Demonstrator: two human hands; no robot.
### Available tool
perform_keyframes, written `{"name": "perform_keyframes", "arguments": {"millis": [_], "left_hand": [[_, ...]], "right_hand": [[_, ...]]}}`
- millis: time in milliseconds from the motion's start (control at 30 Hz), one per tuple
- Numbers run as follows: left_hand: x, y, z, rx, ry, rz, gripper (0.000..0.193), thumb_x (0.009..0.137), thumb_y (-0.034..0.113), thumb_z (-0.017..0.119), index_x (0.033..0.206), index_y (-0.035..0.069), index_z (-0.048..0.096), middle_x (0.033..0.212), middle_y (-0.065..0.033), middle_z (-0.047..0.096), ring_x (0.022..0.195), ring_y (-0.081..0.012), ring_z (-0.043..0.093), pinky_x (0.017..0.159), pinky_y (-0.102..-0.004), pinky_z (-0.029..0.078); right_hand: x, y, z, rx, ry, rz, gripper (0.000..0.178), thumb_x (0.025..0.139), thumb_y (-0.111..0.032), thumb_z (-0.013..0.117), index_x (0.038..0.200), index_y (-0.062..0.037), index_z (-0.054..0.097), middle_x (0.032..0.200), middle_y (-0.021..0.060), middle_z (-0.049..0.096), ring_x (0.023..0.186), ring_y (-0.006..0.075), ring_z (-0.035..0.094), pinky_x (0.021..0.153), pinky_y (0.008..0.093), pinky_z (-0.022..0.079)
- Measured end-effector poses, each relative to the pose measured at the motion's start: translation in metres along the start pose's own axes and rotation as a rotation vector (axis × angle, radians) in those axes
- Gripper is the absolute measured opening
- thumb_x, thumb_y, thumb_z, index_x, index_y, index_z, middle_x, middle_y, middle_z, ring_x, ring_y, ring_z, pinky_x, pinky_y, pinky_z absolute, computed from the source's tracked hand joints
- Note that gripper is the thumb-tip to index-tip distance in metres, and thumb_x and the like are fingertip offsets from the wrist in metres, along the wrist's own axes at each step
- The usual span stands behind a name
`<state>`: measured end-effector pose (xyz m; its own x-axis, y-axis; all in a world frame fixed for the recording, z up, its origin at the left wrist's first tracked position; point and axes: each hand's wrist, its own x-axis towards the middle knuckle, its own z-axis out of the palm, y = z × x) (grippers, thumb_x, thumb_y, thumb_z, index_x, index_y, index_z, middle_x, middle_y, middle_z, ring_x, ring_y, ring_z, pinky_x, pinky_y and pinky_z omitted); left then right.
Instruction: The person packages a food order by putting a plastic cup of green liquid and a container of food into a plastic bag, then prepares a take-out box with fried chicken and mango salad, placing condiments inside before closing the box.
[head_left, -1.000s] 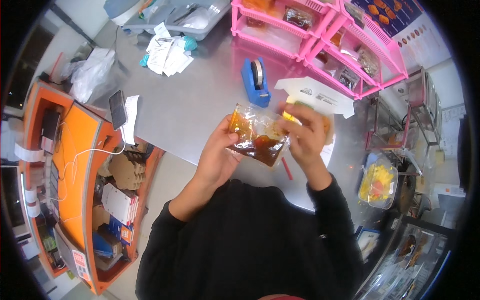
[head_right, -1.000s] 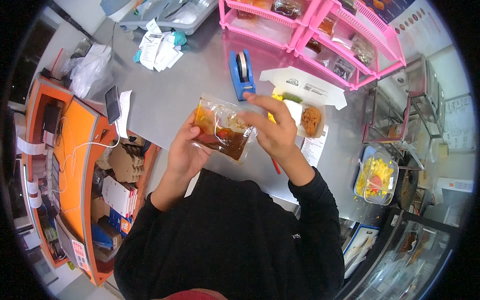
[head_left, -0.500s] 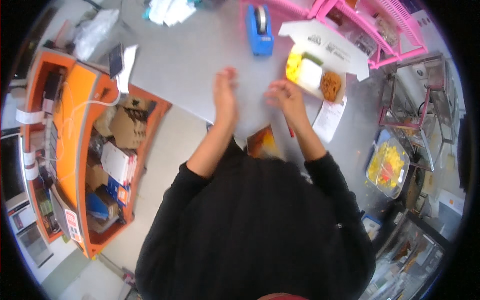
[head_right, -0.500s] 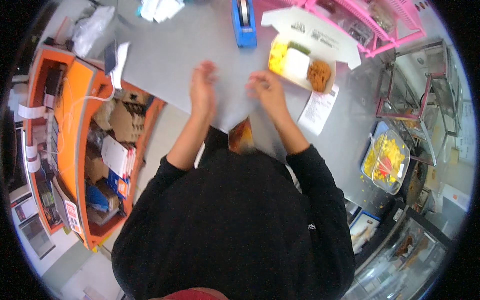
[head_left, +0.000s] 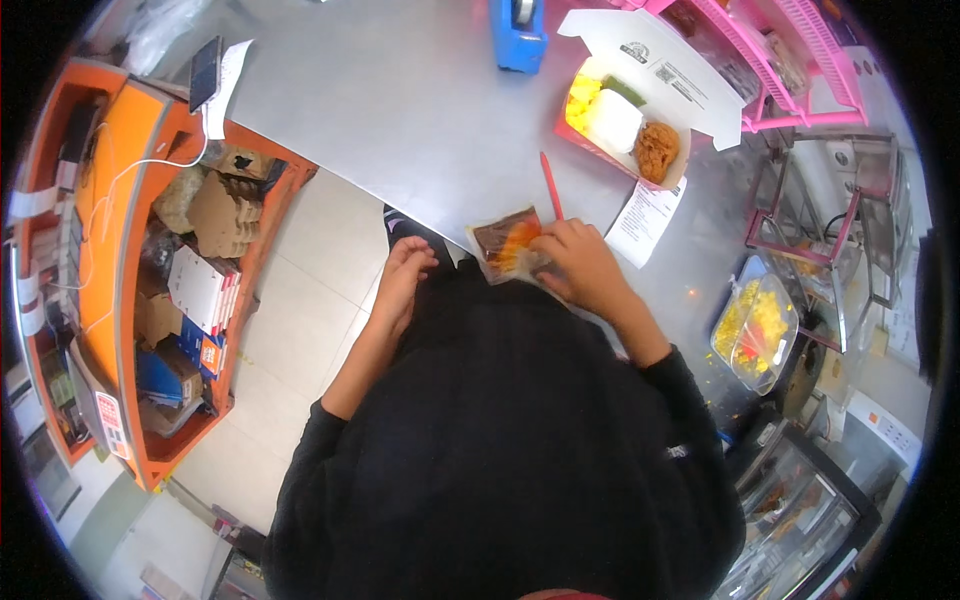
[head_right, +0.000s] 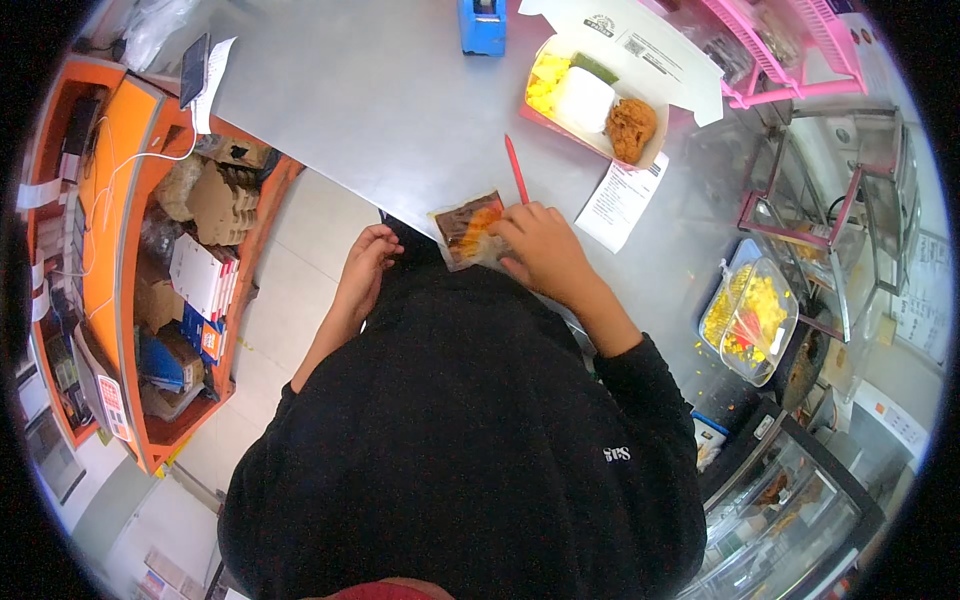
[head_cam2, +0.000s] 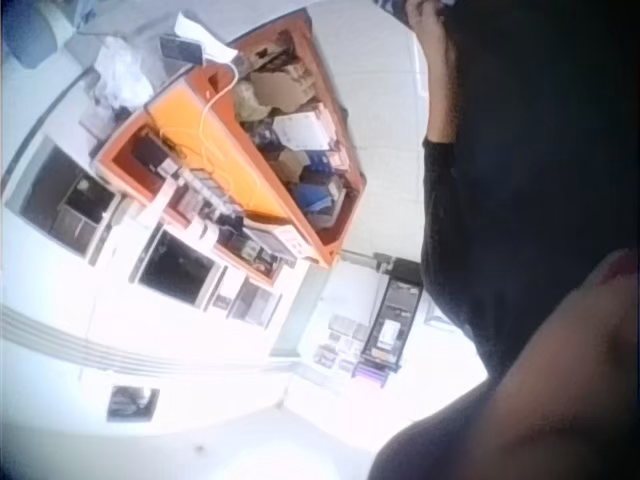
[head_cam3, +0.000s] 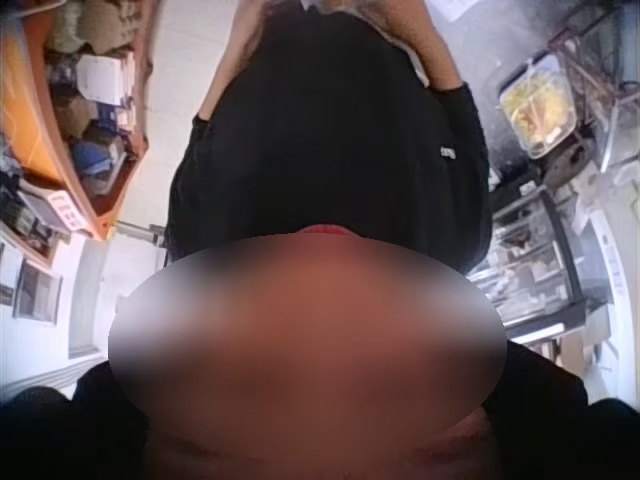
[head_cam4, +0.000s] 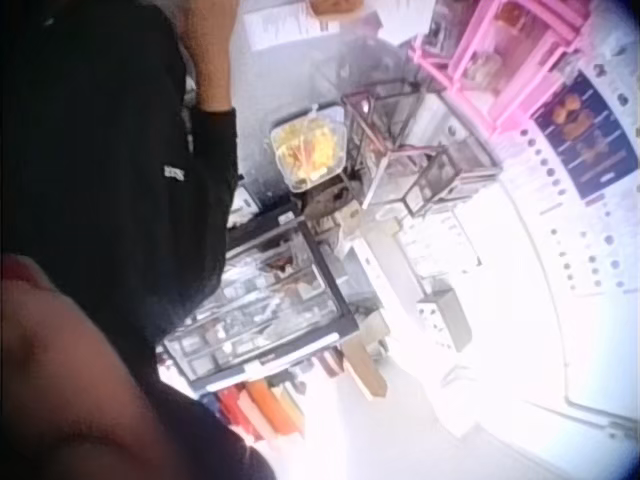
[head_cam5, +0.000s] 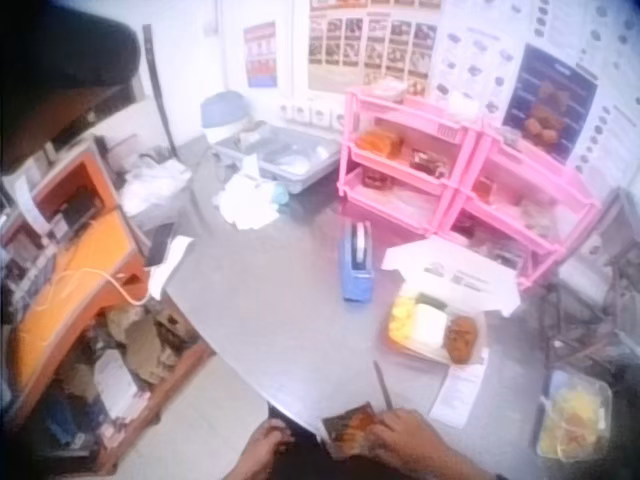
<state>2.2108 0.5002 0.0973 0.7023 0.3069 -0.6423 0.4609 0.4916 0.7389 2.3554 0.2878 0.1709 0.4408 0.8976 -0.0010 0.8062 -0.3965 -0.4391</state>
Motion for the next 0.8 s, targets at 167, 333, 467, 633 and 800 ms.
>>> {"name": "perform_keyframes", "arguments": {"millis": [167,333,467,633,800], "left_hand": [[-0.015,0.010,0.015,0.703,0.179,0.697,0.027,0.061,0.000,0.056,0.087,0.004,0.049,0.088,-0.0083,0.050,0.086,-0.0217,0.049,0.076,-0.0329,0.038],[-0.018,0.037,0.026,1.059,0.040,0.976,0.035,0.059,0.004,0.061,0.093,0.006,0.051,0.097,-0.0097,0.050,0.096,-0.0275,0.045,0.083,-0.0375,0.033],[-0.008,0.078,0.048,1.019,-0.038,1.092,0.037,0.064,0.010,0.062,0.099,0.006,0.050,0.101,-0.0094,0.051,0.100,-0.0246,0.046,0.086,-0.0352,0.033],[-0.018,0.143,0.054,0.215,-0.425,0.613,0.030,0.074,0.009,0.055,0.101,0.002,0.047,0.094,-0.0040,0.054,0.092,-0.0133,0.049,0.084,-0.0282,0.034],[-0.043,0.166,0.063,-0.172,-0.541,0.555,0.035,0.075,0.008,0.056,0.106,0.002,0.044,0.095,-0.0065,0.055,0.088,-0.0140,0.052,0.081,-0.0287,0.037]], "right_hand": [[-0.003,0.009,0.024,-0.074,0.087,-0.165,0.025,0.066,-0.013,0.063,0.089,-0.0099,0.054,0.092,0.0043,0.052,0.086,0.0210,0.049,0.070,0.0314,0.037],[0.011,0.019,0.026,-0.220,0.294,-0.289,0.014,0.068,-0.018,0.060,0.079,-0.0100,0.057,0.075,0.0019,0.051,0.078,0.0190,0.049,0.067,0.0305,0.037],[0.048,0.010,-0.028,-0.072,0.379,-0.247,0.014,0.073,-0.018,0.059,0.084,-0.0090,0.058,0.071,0.0021,0.054,0.073,0.0152,0.052,0.063,0.0292,0.040],[0.082,-0.011,-0.105,0.990,-0.028,0.092,0.015,0.084,-0.018,0.053,0.087,-0.0041,0.057,0.078,0.0001,0.059,0.065,0.0033,0.053,0.054,0.0172,0.043],[0.085,-0.018,-0.127,1.121,0.134,-0.017,0.018,0.084,-0.022,0.053,0.090,-0.0057,0.057,0.077,-0.0002,0.060,0.063,0.0033,0.053,0.048,0.0175,0.043]]}}
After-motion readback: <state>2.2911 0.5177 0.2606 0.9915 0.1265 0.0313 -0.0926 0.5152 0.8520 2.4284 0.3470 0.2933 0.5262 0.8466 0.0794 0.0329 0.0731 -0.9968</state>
